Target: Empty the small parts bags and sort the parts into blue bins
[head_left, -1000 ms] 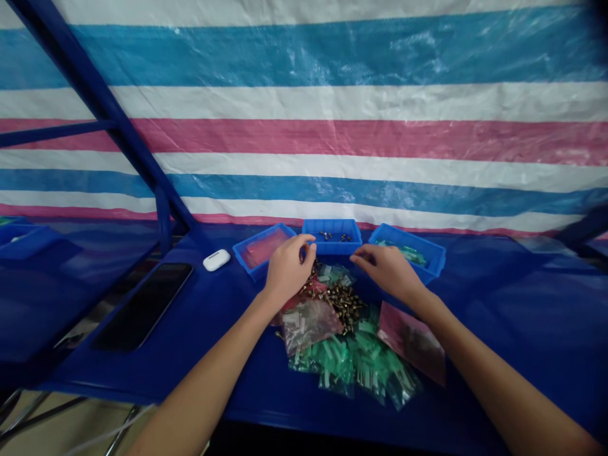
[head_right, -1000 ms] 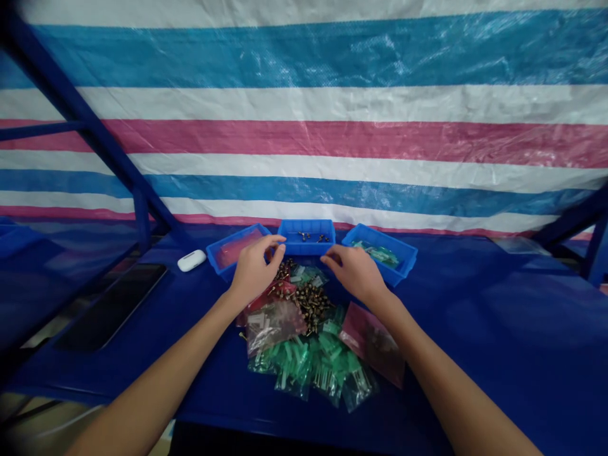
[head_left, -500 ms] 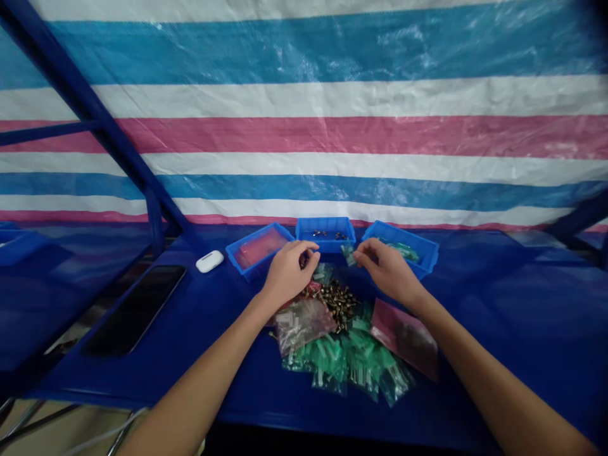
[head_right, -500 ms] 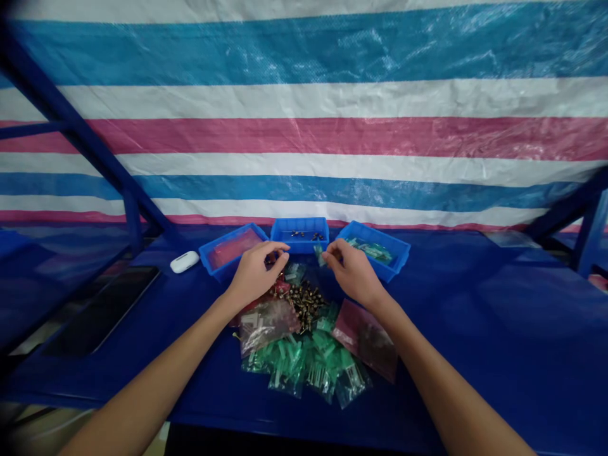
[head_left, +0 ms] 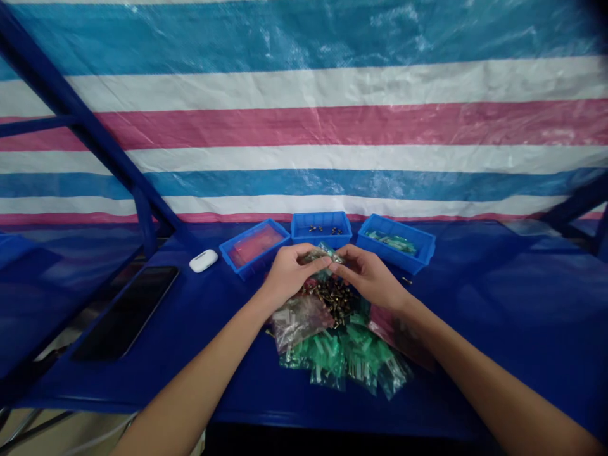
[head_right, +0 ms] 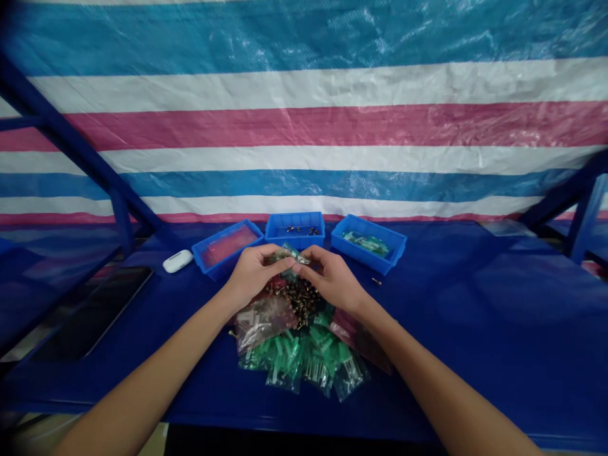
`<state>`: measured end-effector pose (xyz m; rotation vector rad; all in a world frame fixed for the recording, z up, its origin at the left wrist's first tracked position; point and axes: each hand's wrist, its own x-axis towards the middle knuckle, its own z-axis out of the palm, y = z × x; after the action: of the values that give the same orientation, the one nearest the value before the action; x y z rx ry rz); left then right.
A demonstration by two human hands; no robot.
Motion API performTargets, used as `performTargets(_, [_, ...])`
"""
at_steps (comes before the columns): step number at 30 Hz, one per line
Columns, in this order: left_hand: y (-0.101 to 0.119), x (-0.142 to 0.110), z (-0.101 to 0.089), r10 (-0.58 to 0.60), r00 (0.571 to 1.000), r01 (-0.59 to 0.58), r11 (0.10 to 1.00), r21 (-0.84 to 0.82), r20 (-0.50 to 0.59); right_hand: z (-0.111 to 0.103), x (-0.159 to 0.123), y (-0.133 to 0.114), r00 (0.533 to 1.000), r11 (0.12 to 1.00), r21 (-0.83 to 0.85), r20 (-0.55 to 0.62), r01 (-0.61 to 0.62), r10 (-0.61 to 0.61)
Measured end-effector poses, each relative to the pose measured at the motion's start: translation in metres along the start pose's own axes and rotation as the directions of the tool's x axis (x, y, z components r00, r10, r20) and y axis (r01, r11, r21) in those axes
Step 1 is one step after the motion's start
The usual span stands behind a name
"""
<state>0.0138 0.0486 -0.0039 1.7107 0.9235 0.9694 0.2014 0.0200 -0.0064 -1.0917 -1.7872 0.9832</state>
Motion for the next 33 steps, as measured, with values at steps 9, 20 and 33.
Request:
performTargets(9, [0.004, 0.002, 0.000, 0.021, 0.990, -0.015, 0.999, 0.045, -0.138, -0.048, 0.005, -0.005, 0.867, 0.950, -0.313, -0.477, -0.017, -0.142])
performTargets(20, [-0.004, 0.002, -0.005, 0.091, 0.983, -0.051, 0.970, 0.239, -0.162, -0.110, 0.000, 0.011, 0.889, 0.665, -0.733, -0.389, -0.140, -0.241])
performTargets(33, [0.000, -0.001, -0.004, 0.161, 0.978, -0.083, 0.888, 0.452, -0.136, -0.095, -0.041, 0.032, 0.913, 0.415, -0.852, -0.158, -0.318, 0.376])
